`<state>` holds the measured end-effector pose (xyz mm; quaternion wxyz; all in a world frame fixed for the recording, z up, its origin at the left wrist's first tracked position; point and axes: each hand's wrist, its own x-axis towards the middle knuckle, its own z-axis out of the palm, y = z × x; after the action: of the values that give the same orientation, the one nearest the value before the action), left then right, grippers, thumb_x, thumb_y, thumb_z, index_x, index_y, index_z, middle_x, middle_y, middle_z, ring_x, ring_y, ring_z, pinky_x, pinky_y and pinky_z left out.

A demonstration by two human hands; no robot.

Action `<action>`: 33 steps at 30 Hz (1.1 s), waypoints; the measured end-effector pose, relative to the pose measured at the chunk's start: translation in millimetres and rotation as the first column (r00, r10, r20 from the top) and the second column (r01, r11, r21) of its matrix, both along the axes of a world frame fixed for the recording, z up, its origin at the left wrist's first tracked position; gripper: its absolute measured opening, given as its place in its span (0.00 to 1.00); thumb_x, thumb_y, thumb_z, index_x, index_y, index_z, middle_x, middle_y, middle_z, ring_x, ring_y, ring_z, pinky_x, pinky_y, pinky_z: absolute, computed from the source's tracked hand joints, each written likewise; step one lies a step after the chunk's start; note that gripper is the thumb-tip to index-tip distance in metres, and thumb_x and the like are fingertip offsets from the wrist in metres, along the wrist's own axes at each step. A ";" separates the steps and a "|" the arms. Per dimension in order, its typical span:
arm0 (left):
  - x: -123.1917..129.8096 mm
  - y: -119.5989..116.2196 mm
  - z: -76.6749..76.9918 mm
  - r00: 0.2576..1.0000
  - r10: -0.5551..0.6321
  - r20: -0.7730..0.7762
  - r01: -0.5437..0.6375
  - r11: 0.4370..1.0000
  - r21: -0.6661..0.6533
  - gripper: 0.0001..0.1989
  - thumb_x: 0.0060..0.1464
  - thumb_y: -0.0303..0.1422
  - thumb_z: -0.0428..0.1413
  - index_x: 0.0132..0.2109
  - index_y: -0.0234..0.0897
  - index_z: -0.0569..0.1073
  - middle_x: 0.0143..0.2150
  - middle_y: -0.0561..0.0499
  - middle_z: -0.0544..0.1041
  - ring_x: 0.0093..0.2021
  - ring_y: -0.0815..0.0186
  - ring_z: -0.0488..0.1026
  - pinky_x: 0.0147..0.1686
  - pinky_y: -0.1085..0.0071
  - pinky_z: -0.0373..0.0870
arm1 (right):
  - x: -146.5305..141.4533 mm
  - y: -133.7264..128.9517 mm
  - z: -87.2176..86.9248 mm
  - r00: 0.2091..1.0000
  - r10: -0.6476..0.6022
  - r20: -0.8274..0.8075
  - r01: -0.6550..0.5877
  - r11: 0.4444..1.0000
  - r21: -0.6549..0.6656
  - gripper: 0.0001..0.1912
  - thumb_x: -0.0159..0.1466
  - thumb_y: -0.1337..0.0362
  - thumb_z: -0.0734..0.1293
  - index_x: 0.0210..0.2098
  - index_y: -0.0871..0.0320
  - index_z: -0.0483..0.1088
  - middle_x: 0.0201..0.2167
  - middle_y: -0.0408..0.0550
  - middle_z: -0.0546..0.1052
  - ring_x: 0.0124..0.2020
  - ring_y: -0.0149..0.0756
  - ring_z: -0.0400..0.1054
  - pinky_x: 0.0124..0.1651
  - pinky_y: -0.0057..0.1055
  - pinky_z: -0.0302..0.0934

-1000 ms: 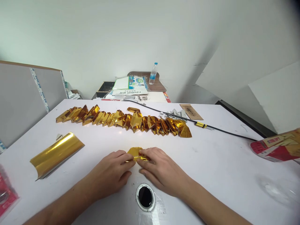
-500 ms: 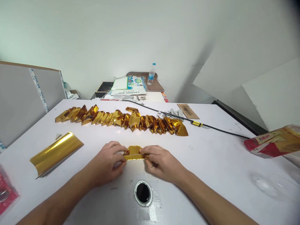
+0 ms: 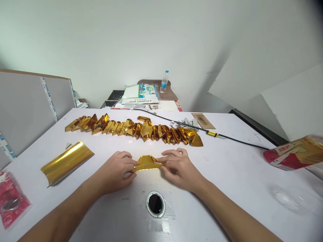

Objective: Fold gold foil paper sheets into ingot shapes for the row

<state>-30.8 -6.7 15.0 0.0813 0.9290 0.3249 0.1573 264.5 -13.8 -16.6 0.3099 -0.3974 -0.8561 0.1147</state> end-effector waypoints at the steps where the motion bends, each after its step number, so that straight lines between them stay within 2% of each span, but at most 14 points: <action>1: -0.3 1.3 -1.1 1.000 0.001 0.010 -0.001 1.000 -0.019 0.05 0.60 0.29 0.60 0.40 0.42 0.81 0.49 0.50 0.84 0.52 0.56 0.76 0.52 0.58 0.72 | 0.0 1.0 0.4 1.000 -0.007 0.002 0.007 1.000 -0.011 0.17 0.66 0.67 0.66 0.20 0.59 0.67 0.44 0.45 0.85 0.53 0.45 0.73 0.57 0.49 0.52; 5: -1.4 8.4 -5.8 0.997 -0.008 0.073 0.016 0.994 -0.110 0.01 0.63 0.32 0.61 0.40 0.40 0.78 0.50 0.50 0.82 0.51 0.60 0.76 0.53 0.61 0.70 | -3.0 4.5 3.0 1.000 -0.019 0.002 0.019 1.000 -0.002 0.15 0.65 0.69 0.67 0.22 0.58 0.68 0.41 0.43 0.85 0.50 0.43 0.74 0.56 0.48 0.52; 8: -1.6 12.3 -7.4 0.996 -0.038 0.080 0.045 0.995 -0.089 0.03 0.66 0.34 0.60 0.42 0.41 0.78 0.49 0.50 0.82 0.49 0.61 0.76 0.52 0.63 0.70 | -6.4 4.7 4.8 0.999 0.005 0.050 -0.010 0.995 0.101 0.13 0.68 0.68 0.66 0.26 0.56 0.74 0.40 0.44 0.85 0.51 0.42 0.75 0.57 0.48 0.53; 10: -1.6 13.2 -7.6 0.995 -0.063 0.071 0.065 0.997 -0.032 0.05 0.67 0.33 0.58 0.43 0.41 0.79 0.47 0.49 0.82 0.47 0.62 0.76 0.50 0.63 0.70 | -10.0 1.7 5.6 0.997 0.010 0.082 -0.025 0.982 0.185 0.12 0.70 0.66 0.66 0.30 0.55 0.77 0.44 0.46 0.84 0.53 0.43 0.74 0.57 0.47 0.56; 13: -2.8 13.2 -7.5 0.994 -0.087 0.064 0.086 0.996 0.014 0.07 0.68 0.32 0.57 0.46 0.41 0.80 0.47 0.48 0.82 0.46 0.61 0.75 0.49 0.63 0.71 | -19.5 -8.3 6.2 0.996 -0.051 0.075 0.030 0.967 0.254 0.08 0.70 0.63 0.67 0.39 0.56 0.79 0.54 0.51 0.80 0.57 0.48 0.70 0.57 0.47 0.60; 15: -4.6 13.4 -7.7 0.994 -0.081 0.080 0.083 0.996 -0.026 0.06 0.67 0.33 0.59 0.48 0.42 0.81 0.48 0.48 0.82 0.48 0.61 0.75 0.51 0.62 0.72 | -27.3 -16.9 6.7 0.995 -0.071 0.064 0.053 0.970 0.238 0.08 0.71 0.62 0.67 0.44 0.56 0.79 0.54 0.54 0.78 0.55 0.48 0.69 0.54 0.46 0.63; 18: -7.3 14.5 -8.7 0.990 -0.049 0.129 0.064 0.991 -0.119 0.07 0.63 0.35 0.64 0.48 0.45 0.82 0.50 0.50 0.82 0.52 0.61 0.75 0.54 0.62 0.71 | -35.6 -25.8 7.3 0.990 0.003 0.144 -0.022 0.991 0.130 0.09 0.71 0.60 0.68 0.47 0.55 0.77 0.50 0.55 0.78 0.51 0.47 0.70 0.52 0.45 0.65; 20: -7.5 15.2 -10.0 0.988 -0.022 0.155 0.046 0.987 -0.156 0.07 0.63 0.35 0.64 0.48 0.46 0.82 0.50 0.51 0.82 0.52 0.62 0.75 0.54 0.63 0.72 | -36.5 -26.2 7.2 0.981 0.047 0.190 -0.059 0.996 0.060 0.11 0.71 0.58 0.69 0.49 0.56 0.76 0.51 0.55 0.78 0.52 0.47 0.70 0.53 0.45 0.65; 23: -4.2 15.1 -12.6 0.981 0.005 0.194 0.028 0.986 -0.164 0.04 0.65 0.33 0.61 0.44 0.44 0.82 0.48 0.51 0.83 0.50 0.63 0.76 0.53 0.64 0.71 | -32.3 -20.3 6.4 0.978 0.080 0.194 -0.086 0.996 0.026 0.12 0.72 0.58 0.67 0.50 0.57 0.75 0.53 0.56 0.77 0.55 0.47 0.70 0.56 0.47 0.65; 26: 3.0 13.0 -15.9 0.980 -0.022 0.199 0.041 0.995 -0.094 0.06 0.67 0.32 0.59 0.43 0.42 0.81 0.47 0.51 0.82 0.49 0.63 0.76 0.52 0.64 0.70 | -28.4 -14.3 5.3 0.978 0.099 0.181 -0.106 0.994 0.030 0.13 0.72 0.57 0.67 0.52 0.58 0.74 0.55 0.56 0.77 0.57 0.48 0.69 0.59 0.48 0.63; 29: 14.5 9.2 -20.8 0.991 -0.037 0.126 0.030 0.998 0.058 0.06 0.68 0.31 0.56 0.44 0.39 0.79 0.46 0.49 0.82 0.47 0.61 0.76 0.48 0.63 0.69 | -30.1 -12.9 3.1 0.985 0.084 0.152 -0.094 0.994 0.059 0.15 0.72 0.57 0.68 0.55 0.57 0.72 0.56 0.57 0.76 0.59 0.50 0.68 0.60 0.50 0.61; 31: 24.3 6.5 -25.3 0.995 -0.001 0.095 -0.013 0.989 0.147 0.06 0.68 0.29 0.55 0.42 0.36 0.77 0.43 0.47 0.81 0.45 0.60 0.75 0.45 0.62 0.69 | -33.8 -13.2 0.4 0.991 0.065 0.120 -0.075 0.994 0.077 0.14 0.71 0.58 0.68 0.54 0.56 0.73 0.55 0.56 0.77 0.57 0.50 0.68 0.59 0.50 0.61; 33: 33.8 4.2 -29.6 0.990 0.054 0.130 -0.075 0.984 0.159 0.05 0.65 0.27 0.55 0.39 0.35 0.75 0.39 0.48 0.80 0.42 0.60 0.75 0.43 0.62 0.69 | -37.7 -12.4 -3.3 0.996 0.048 0.069 -0.052 0.997 0.060 0.10 0.71 0.61 0.68 0.50 0.56 0.73 0.52 0.54 0.78 0.54 0.47 0.70 0.57 0.47 0.62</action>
<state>3.0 -2.4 -14.6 0.0200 0.9097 0.3352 0.2441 226.8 -26.3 -19.9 0.2899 -0.3696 -0.8790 0.0822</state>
